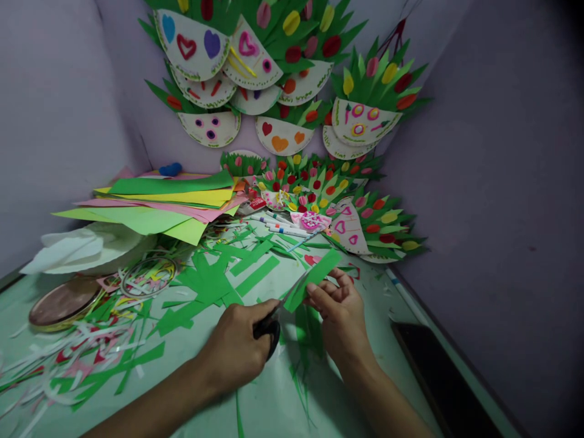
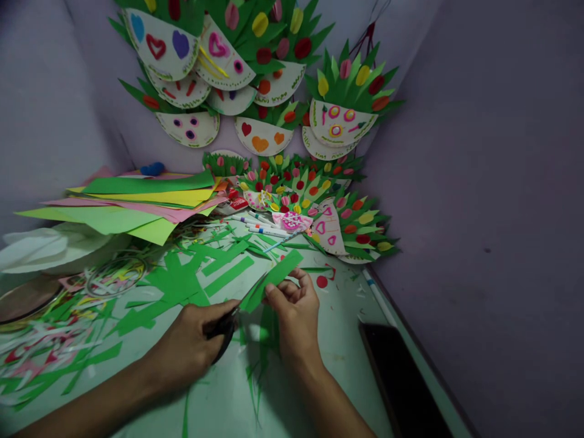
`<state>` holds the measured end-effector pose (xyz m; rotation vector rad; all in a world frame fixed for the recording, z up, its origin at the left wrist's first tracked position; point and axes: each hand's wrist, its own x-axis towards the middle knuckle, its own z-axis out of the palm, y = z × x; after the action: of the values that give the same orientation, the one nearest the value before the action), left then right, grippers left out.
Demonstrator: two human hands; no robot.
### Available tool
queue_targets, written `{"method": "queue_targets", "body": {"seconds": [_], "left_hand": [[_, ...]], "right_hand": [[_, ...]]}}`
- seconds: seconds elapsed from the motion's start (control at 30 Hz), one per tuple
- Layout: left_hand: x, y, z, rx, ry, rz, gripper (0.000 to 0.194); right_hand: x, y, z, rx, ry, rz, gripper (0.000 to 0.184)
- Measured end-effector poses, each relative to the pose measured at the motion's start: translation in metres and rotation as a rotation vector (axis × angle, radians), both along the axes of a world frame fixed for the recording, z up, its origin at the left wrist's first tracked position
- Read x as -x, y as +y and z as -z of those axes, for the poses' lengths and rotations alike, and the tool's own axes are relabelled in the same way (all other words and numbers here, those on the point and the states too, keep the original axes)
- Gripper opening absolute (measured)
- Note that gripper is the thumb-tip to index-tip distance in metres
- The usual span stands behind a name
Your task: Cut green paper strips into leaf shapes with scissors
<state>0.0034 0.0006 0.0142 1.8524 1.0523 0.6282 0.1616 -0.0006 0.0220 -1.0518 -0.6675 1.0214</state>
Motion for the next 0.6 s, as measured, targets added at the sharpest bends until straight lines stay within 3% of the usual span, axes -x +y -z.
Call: {"method": "queue_targets", "body": {"seconds": [0.2,0.6], "left_hand": [[0.0023,0.0034,0.0035,0.033,-0.002,0.053,0.018],[0.0004,0.0021,-0.0019,0.019,-0.04,-0.017,0.021]], "right_hand": [[-0.0029,0.0008,-0.0011,0.012,-0.031,-0.031,0.045],[-0.0014,-0.0001,-0.0008,0.003,-0.086,-0.067,0.043]]}}
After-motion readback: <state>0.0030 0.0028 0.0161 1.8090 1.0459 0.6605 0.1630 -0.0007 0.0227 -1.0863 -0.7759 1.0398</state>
